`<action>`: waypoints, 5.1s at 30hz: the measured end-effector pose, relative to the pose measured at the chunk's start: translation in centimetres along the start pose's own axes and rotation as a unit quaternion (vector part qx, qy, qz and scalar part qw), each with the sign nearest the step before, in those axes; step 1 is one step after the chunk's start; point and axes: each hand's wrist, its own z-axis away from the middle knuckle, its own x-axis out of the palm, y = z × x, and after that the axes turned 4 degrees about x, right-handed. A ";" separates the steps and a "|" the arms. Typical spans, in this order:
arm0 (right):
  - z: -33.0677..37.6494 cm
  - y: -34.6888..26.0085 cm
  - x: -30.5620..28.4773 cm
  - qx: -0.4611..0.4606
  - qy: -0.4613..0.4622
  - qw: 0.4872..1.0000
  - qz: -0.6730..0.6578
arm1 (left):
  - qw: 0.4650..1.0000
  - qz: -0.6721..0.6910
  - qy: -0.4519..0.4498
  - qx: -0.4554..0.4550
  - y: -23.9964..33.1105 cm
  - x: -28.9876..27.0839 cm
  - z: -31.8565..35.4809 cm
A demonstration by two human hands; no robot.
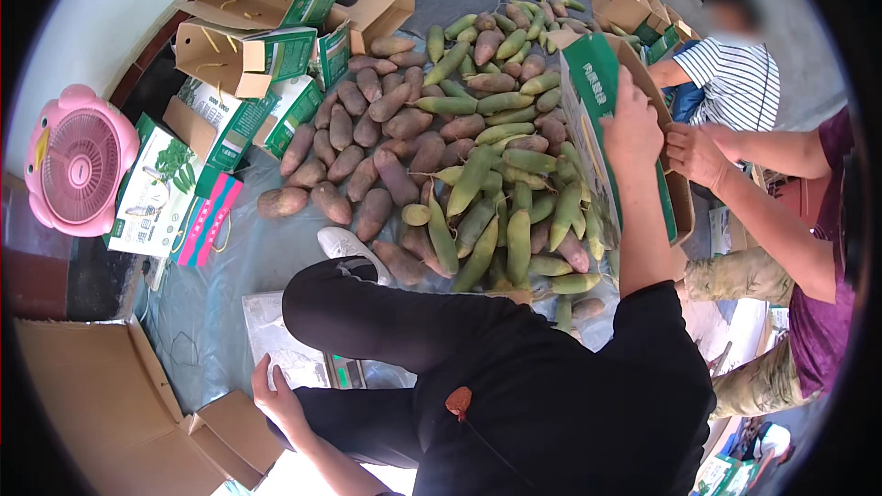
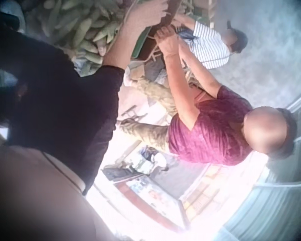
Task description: Pack produce into boxes and weigh them on a digital scale.
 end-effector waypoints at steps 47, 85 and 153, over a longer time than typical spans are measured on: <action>18.4 -42.1 -22.4 -0.568 -0.244 0.034 -0.785 | 0.925 -0.335 -0.056 0.168 6.0 -17.0 -3.6; 24.5 -15.1 21.0 -0.276 -0.318 0.806 -0.415 | 0.966 -0.141 -0.125 -0.175 -4.2 -1.8 2.3; 14.2 -17.4 17.1 -0.244 -0.388 0.778 -0.430 | 0.962 -0.164 -0.129 -0.173 -1.3 -1.2 1.9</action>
